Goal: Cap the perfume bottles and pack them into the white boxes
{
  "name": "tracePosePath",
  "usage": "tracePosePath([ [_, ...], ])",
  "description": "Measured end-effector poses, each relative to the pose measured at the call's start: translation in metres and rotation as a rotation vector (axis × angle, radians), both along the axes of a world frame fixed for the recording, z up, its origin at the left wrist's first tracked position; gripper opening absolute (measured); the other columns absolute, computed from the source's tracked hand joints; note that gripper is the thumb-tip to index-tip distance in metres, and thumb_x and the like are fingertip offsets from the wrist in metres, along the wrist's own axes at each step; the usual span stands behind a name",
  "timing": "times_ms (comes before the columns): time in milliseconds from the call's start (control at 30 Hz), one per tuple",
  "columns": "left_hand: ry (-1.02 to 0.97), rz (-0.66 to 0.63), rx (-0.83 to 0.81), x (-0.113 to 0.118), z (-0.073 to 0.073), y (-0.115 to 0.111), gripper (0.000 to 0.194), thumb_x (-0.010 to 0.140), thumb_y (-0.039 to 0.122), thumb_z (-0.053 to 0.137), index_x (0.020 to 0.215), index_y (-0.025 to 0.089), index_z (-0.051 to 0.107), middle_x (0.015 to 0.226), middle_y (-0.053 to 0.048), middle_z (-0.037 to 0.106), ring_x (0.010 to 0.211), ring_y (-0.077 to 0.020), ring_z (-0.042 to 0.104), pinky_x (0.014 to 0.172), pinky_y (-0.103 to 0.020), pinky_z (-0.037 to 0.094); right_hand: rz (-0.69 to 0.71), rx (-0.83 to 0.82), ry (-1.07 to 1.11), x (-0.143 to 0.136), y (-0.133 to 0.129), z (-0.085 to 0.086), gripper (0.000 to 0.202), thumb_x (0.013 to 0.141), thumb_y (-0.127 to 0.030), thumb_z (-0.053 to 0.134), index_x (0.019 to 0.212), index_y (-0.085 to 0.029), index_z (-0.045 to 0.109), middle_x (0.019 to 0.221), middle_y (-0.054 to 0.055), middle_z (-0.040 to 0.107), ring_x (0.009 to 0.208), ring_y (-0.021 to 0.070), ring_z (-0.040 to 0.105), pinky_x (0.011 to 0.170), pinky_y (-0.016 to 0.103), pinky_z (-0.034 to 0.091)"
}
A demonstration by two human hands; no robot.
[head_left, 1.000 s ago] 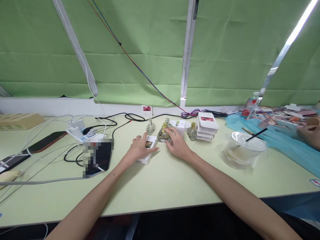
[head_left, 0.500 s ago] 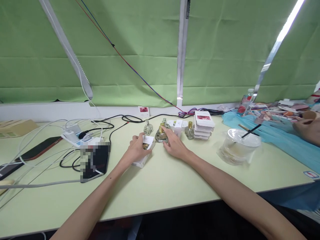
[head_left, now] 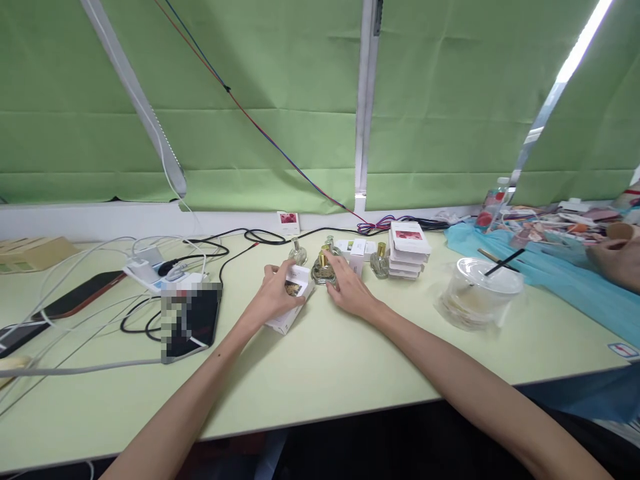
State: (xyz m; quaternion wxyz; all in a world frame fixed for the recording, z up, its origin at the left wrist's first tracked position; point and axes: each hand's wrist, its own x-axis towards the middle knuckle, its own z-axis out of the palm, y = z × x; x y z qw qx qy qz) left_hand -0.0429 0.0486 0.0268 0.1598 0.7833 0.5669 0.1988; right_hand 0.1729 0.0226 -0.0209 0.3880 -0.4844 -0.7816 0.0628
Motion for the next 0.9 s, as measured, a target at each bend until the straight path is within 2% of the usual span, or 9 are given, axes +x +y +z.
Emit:
tracePosePath([
  [200, -0.017, -0.122, 0.026, 0.0013, -0.0065, 0.0024, 0.069, 0.065, 0.039, 0.074, 0.126, 0.023, 0.044, 0.118, -0.009, 0.05, 0.097, -0.0247, 0.062, 0.088, -0.038, 0.053, -0.06, -0.018, -0.069, -0.0021, 0.0038, -0.0016, 0.08, 0.095, -0.017, 0.046, 0.164, -0.029, 0.008, 0.14, 0.016, 0.043, 0.079, 0.0176, 0.058, 0.086, 0.044, 0.057],
  [433, 0.017, -0.224, 0.014, 0.0017, -0.0056, 0.0008, 0.05, 0.064, 0.042, 0.073, 0.101, 0.023, 0.046, 0.108, -0.007, 0.055, 0.092, -0.023, 0.06, 0.081, -0.034, 0.051, -0.087, -0.013, -0.099, -0.0039, 0.0063, -0.0023, 0.079, 0.094, -0.014, 0.046, 0.163, -0.029, 0.011, 0.14, 0.017, 0.041, 0.106, 0.0261, 0.058, 0.092, 0.046, 0.055],
  [733, 0.03, -0.277, -0.002, 0.001, -0.0049, -0.0016, 0.045, 0.066, 0.037, 0.069, 0.101, 0.023, 0.046, 0.109, -0.006, 0.053, 0.089, -0.0224, 0.059, 0.08, -0.036, 0.052, -0.082, -0.021, -0.086, -0.0037, 0.006, -0.0018, 0.077, 0.094, -0.013, 0.047, 0.162, -0.028, 0.014, 0.137, 0.017, 0.043, 0.111, 0.028, 0.057, 0.094, 0.048, 0.055],
  [900, 0.054, -0.347, -0.03, 0.0016, -0.002, -0.0046, 0.043, 0.066, 0.032, 0.067, 0.101, 0.023, 0.044, 0.11, -0.007, 0.05, 0.083, -0.0203, 0.057, 0.08, -0.036, 0.051, -0.082, -0.016, -0.079, -0.0036, 0.005, 0.0013, 0.07, 0.094, -0.013, 0.047, 0.159, -0.025, 0.023, 0.135, 0.017, 0.044, 0.11, 0.027, 0.057, 0.094, 0.047, 0.055],
])
